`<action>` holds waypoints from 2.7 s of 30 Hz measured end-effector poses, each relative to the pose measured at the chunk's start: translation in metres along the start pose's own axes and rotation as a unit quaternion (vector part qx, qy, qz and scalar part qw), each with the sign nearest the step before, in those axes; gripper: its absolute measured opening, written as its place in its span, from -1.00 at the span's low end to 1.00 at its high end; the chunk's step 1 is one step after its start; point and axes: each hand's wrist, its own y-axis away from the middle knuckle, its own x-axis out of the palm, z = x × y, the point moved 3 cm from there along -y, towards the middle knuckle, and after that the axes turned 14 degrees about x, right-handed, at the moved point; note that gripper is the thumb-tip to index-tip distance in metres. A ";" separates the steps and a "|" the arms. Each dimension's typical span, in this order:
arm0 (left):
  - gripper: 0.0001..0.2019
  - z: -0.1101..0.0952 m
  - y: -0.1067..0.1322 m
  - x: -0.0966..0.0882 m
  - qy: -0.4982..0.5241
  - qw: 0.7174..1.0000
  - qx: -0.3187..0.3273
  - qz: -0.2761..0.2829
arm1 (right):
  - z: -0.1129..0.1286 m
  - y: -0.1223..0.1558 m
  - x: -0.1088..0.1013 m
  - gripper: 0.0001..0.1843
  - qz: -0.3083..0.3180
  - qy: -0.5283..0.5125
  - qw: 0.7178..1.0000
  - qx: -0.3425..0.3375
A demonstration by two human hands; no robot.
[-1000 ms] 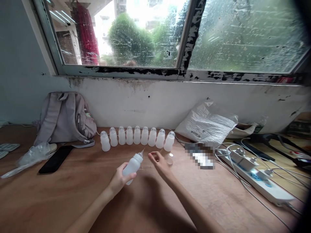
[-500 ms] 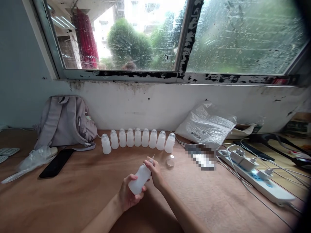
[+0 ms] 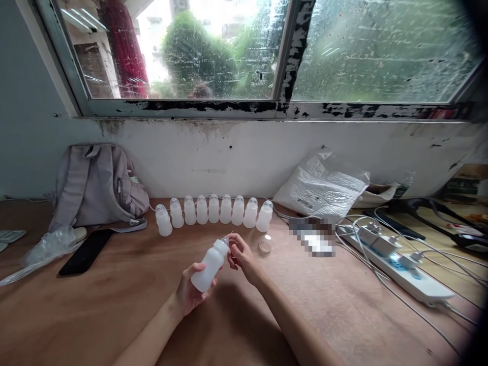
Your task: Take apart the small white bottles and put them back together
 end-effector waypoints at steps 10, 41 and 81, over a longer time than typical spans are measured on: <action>-0.61 0.000 0.002 -0.001 -0.035 0.999 0.003 -0.028 | 0.003 0.000 -0.005 -0.71 -0.040 -0.043 0.998 0.015; -0.56 -0.112 0.001 -0.151 -0.593 0.606 0.297 -0.439 | -0.025 -0.014 -0.044 -0.69 -0.172 -0.086 0.981 0.017; -0.72 -0.012 -0.018 -0.017 -0.756 0.549 0.343 0.100 | -0.041 -0.001 0.022 -0.86 -0.115 0.431 0.884 -0.136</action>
